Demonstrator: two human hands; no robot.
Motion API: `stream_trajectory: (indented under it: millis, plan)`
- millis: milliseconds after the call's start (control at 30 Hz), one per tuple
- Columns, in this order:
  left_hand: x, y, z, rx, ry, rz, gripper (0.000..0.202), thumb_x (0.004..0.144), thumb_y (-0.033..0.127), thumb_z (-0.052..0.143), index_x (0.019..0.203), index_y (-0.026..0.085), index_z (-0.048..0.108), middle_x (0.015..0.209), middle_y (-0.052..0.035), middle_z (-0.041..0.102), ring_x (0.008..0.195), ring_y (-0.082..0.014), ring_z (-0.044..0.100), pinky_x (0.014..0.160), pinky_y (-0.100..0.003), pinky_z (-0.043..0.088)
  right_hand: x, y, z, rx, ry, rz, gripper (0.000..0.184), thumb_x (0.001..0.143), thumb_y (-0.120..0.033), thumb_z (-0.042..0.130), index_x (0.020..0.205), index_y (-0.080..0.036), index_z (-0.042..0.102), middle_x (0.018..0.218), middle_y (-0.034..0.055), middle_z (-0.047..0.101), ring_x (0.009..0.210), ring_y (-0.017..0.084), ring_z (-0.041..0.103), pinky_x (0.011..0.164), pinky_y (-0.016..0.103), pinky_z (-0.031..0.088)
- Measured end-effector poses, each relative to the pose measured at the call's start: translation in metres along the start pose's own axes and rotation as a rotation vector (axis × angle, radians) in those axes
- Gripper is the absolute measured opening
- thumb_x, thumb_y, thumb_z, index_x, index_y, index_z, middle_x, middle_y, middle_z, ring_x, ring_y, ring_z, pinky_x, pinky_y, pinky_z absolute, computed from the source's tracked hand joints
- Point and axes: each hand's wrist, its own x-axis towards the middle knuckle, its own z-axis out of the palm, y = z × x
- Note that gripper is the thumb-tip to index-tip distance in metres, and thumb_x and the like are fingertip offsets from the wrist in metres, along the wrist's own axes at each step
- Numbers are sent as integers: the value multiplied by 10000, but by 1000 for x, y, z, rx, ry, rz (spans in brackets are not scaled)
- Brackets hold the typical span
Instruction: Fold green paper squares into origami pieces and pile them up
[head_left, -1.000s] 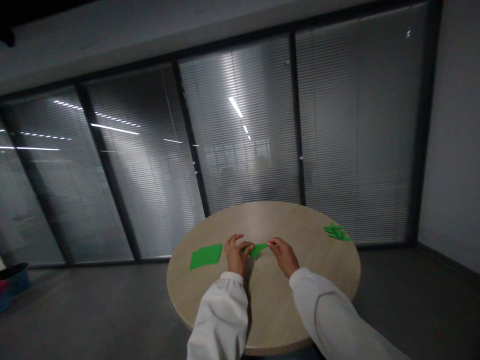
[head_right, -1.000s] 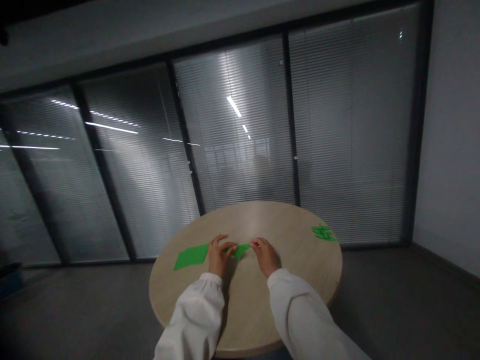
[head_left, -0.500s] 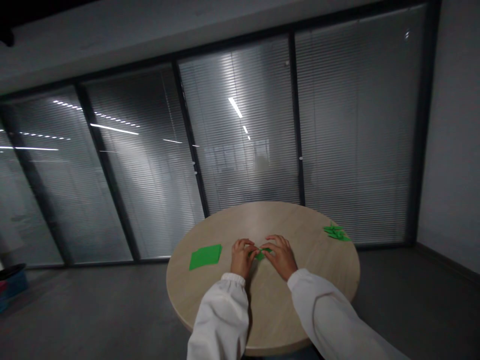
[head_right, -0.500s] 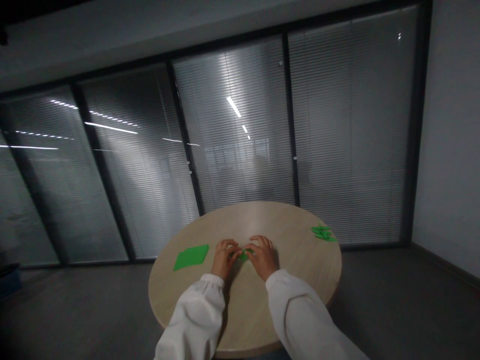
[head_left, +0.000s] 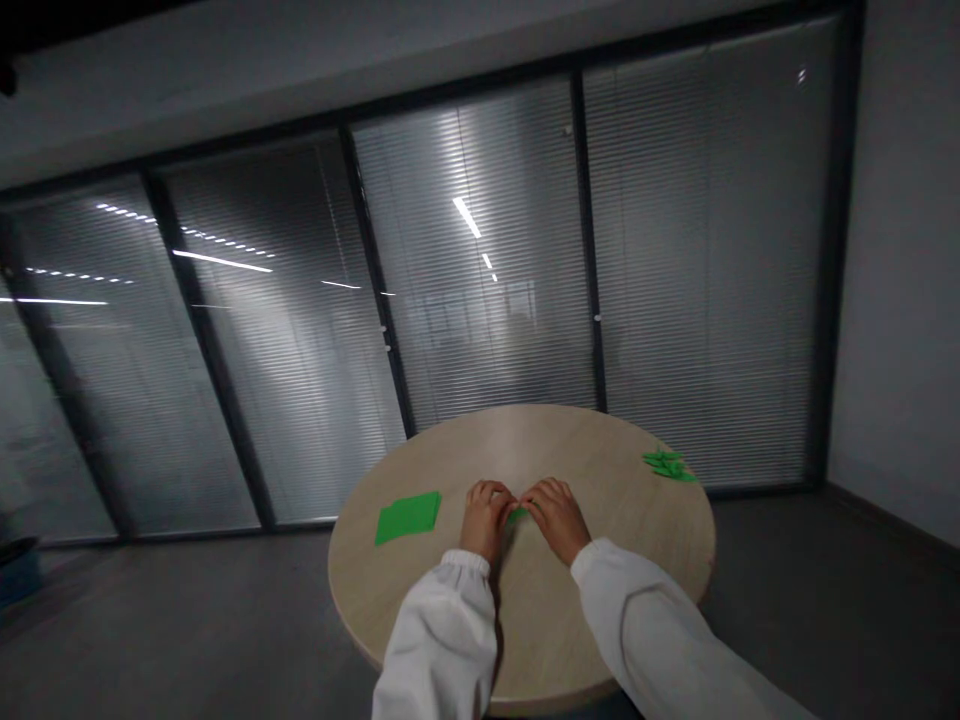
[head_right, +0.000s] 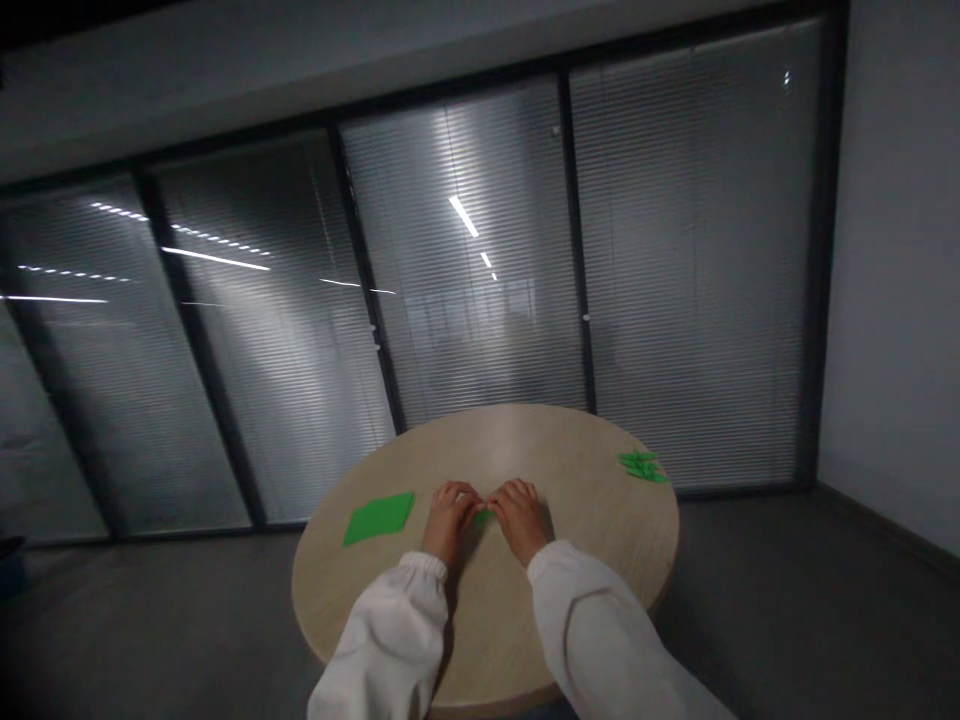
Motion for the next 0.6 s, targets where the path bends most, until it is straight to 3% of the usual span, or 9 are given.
stream_trajectory:
  millis: [300,600]
  plan:
    - [-2,-5,0,-46,109,-92,131,844,233,569,832,199,695,925,-74,630,922,-228,538,838,-388,421,1,2,1,7,50,121,181,940,-248,453,878,-220,621,896,37,644,915,201,527,819,321,360]
    - [-3,-19,2,-146,181,-332,149,809,240,576,759,184,704,862,-89,640,886,-248,560,829,-404,426,1,25,10,35,165,296,197,925,-265,429,898,-210,616,918,63,647,916,216,539,827,333,375]
